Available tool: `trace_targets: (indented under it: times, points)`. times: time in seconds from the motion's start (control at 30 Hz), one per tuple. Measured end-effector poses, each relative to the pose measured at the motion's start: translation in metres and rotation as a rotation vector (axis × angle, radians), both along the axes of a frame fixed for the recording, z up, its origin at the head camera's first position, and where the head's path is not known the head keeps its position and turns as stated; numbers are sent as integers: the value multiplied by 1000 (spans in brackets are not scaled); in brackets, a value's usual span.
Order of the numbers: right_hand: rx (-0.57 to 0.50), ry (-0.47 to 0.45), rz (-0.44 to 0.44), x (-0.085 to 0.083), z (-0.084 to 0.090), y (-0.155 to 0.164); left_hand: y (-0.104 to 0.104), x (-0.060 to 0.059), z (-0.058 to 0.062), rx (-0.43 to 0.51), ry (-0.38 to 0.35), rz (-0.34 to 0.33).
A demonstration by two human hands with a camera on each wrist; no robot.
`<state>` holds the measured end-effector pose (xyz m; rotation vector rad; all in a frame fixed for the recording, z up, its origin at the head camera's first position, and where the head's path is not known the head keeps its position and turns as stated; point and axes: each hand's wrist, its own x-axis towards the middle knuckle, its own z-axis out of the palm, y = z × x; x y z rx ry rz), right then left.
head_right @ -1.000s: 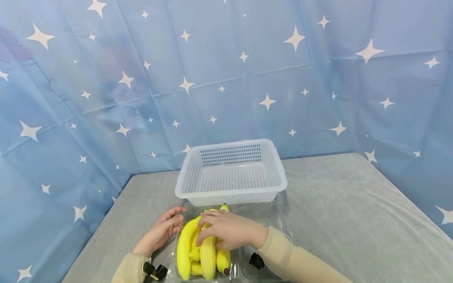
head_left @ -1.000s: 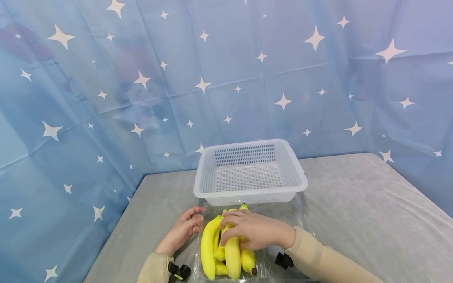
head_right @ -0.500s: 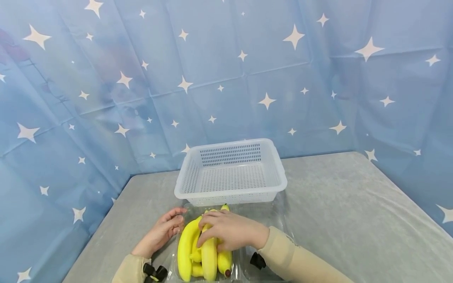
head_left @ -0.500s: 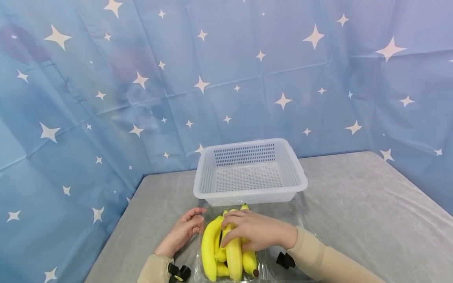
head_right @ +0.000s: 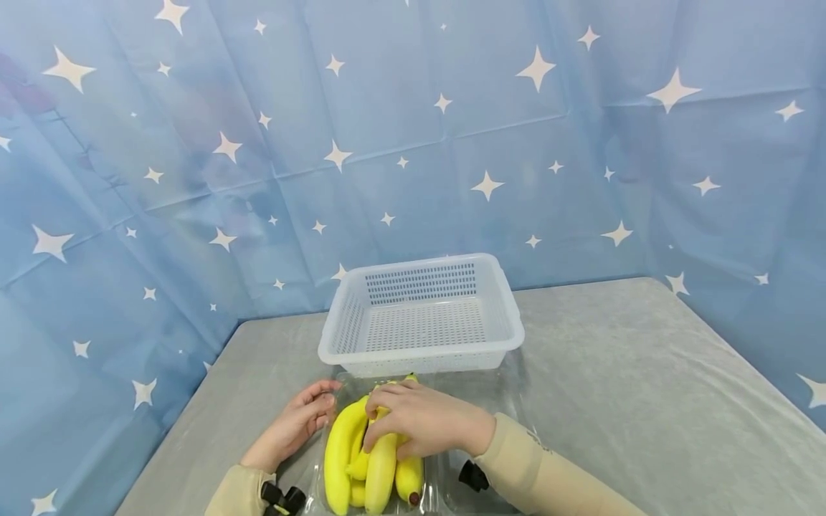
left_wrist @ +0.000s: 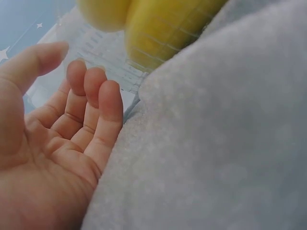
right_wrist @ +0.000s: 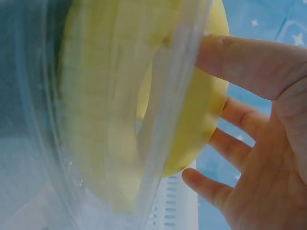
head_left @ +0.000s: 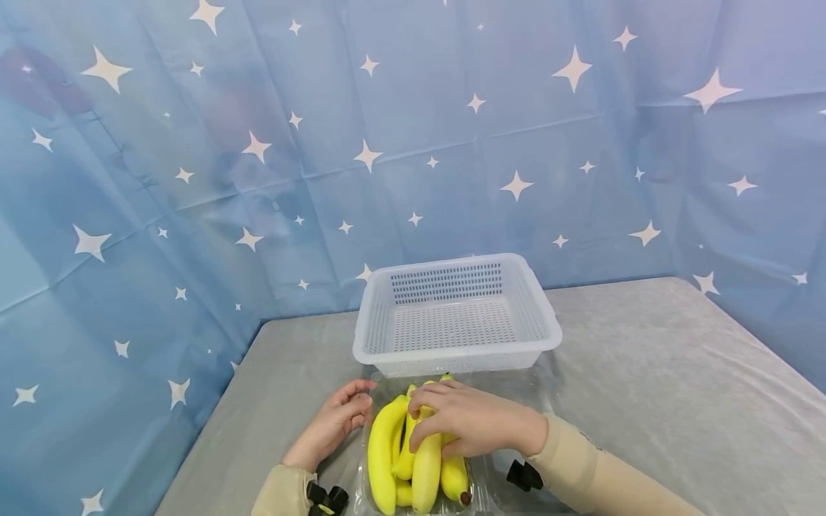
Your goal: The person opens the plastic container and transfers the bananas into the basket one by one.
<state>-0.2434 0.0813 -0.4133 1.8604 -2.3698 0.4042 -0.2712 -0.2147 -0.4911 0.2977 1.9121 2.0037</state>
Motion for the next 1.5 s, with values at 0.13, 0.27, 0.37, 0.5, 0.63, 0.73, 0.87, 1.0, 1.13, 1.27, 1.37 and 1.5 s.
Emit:
trace_targets:
  times: [0.13, 0.27, 0.37, 0.5, 0.63, 0.73, 0.87, 1.0, 1.13, 1.27, 1.37, 1.5]
  points:
    - [15, 0, 5, 0, 0, -1, 0, 0, 0, 4, -2, 12]
    - [38, 16, 3, 1, 0, -1, 1, 0, 1, 6, -2, 11]
    - [40, 16, 7, 2, 0, -1, 0, 0, 0, 6, 4, 4]
    - [40, -11, 20, 3, -2, -2, -1, 0, -1, 6, -3, 3]
    - [42, -28, 23, 5, -1, -2, -1, 1, -2, 4, -6, 5]
    - [47, -19, 22, 5, 0, -2, -1, 1, -1, 7, -4, 5]
    - [58, -20, 19, 6, 2, -1, -1, 0, 0, 9, -8, 4]
    - [62, -18, 13, 7, 3, -1, -1, 1, 0, -2, -15, 5]
    - [59, -5, 1, 7, 4, -1, -1, 1, 0, -12, -21, 10]
    - [59, 1, -12, 8, 3, -1, -1, 1, 0, -13, -19, 7]
    - [72, -6, -23, 9, 4, 0, 0, 1, 1, -13, -17, 2]
    - [102, -38, -34, 10, 5, 1, 0, 1, 2, -15, -23, 1]
